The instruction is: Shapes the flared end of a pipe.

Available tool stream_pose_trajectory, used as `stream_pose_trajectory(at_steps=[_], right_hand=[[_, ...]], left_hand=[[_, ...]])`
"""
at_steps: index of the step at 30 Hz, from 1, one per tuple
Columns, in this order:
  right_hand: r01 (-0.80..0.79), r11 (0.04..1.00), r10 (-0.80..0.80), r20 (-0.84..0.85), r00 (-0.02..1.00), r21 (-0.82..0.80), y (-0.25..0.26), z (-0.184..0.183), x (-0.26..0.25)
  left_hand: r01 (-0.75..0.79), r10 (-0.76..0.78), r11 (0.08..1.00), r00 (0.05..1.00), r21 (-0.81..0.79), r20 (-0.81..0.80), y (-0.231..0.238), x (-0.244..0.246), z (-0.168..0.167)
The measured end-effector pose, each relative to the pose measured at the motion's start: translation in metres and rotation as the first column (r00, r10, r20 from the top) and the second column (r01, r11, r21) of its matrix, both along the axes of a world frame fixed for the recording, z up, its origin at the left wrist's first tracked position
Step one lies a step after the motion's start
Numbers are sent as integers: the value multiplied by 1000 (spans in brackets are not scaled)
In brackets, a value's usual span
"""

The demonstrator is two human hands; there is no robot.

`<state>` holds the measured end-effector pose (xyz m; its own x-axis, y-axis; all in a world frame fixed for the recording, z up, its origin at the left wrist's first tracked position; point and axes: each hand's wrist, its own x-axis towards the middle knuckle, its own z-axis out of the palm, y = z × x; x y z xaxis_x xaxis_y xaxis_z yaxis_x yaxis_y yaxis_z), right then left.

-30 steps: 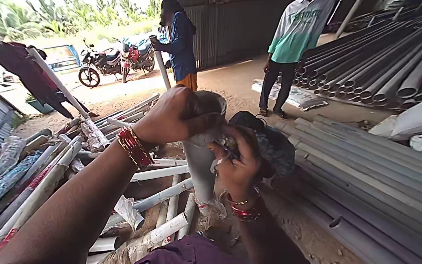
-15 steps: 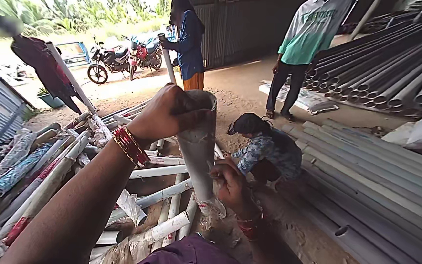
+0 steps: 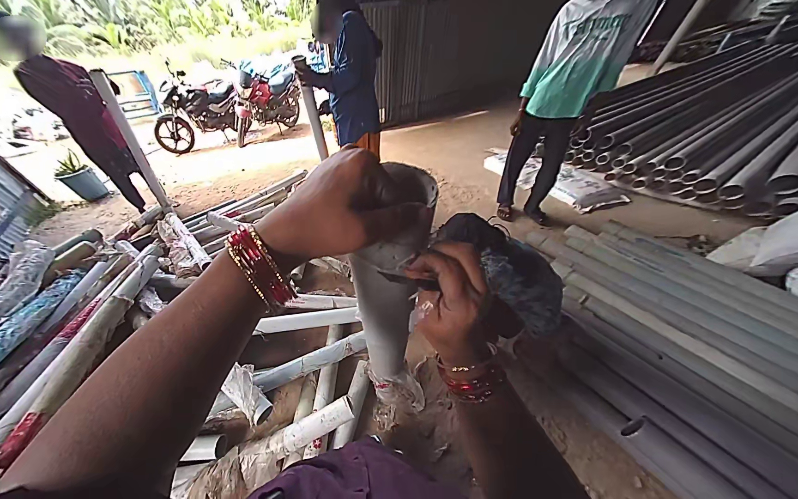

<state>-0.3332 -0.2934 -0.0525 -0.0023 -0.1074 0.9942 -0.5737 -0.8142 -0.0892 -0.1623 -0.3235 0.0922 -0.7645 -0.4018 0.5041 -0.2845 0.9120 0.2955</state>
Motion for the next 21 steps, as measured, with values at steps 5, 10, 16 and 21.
stream_pose_trajectory(at_steps=[5,10,16,21], right_hand=[[-58,994,62,-40,997,90,10,-16,-2],[-79,995,72,101,992,61,4,-17,-3],[-21,994,40,175,984,-111,-10,-19,12],[92,988,-80,102,992,-124,-16,-17,15]], left_hand=[[15,-15,1000,1000,-2,-11,-1,4,-1],[-37,37,999,999,26,-17,-9,9,-1],[0,0,1000,1000,3,-9,2,8,-2],[33,-33,999,999,-24,-8,7,9,-4]])
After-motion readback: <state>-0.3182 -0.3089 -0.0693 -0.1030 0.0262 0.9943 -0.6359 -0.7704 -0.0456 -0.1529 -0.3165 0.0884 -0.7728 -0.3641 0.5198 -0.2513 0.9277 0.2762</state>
